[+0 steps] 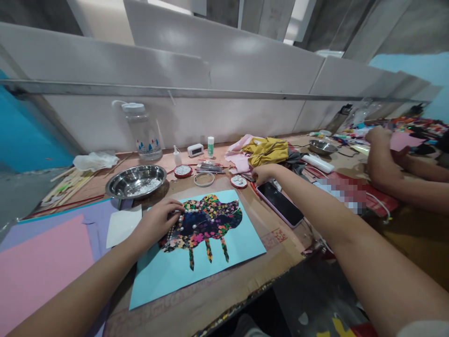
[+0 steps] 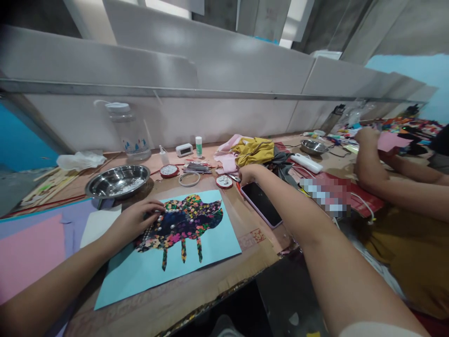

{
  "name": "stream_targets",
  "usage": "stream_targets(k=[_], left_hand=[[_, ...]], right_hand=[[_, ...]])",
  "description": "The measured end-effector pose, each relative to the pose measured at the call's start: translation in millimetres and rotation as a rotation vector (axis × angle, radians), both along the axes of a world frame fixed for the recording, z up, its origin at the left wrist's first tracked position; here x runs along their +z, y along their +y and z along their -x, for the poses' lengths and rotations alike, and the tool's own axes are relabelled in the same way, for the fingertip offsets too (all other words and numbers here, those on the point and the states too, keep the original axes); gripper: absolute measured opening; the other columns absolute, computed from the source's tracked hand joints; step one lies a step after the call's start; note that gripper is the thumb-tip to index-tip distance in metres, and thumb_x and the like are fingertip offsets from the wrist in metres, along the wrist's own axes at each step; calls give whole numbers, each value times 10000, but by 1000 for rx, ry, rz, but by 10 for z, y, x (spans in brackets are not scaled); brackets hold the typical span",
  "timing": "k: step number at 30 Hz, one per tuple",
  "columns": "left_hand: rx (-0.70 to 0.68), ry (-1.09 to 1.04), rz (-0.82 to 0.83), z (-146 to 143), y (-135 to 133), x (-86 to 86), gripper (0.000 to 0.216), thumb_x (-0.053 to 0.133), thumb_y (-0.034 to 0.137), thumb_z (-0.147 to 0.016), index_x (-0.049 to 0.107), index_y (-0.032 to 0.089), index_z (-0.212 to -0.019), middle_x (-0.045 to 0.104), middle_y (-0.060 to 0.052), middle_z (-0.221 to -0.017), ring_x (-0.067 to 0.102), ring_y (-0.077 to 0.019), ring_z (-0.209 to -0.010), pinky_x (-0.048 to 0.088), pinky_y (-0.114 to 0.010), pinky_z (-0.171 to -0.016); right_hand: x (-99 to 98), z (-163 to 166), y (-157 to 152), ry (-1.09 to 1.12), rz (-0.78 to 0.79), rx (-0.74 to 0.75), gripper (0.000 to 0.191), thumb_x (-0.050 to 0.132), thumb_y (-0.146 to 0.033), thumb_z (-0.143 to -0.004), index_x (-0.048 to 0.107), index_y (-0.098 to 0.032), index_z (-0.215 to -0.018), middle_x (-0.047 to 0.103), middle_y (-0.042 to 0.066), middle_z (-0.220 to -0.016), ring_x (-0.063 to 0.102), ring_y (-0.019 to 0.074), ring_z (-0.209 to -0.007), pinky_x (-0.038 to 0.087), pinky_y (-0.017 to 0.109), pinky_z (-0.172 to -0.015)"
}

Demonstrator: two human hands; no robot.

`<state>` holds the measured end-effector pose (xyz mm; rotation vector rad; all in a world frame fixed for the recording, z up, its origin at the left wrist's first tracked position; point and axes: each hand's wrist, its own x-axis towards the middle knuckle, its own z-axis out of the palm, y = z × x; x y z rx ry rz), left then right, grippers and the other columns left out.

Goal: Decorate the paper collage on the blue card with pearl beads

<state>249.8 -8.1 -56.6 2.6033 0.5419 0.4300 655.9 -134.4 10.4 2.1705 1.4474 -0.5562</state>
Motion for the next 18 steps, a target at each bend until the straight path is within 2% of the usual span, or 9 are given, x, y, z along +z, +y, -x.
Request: stream_targets(k=[13,18], left_hand=[[-22,-10,-37,-2,-43,42,286,464,336,-913,713,211,-976,684,-78,-1126,631,-245,-1046,487,-390,-957],[-20,-18,-58,0,-41,33,286,464,334,-912,715,215,-982,680,-74,-1132,633,-244,-1050,487,-382,-960]], right_hand=[[1,197,-24,-7,-10,-20,358,608,-356,-941,597,-159,-1239,609,92,-1253,629,235,-1061,553,427,-877],[12,180,-115,-25,-129,-25,351,608,-369,-938,615,-153,-1214,621,85,-1238,631,242,-1057,549,420,-878]])
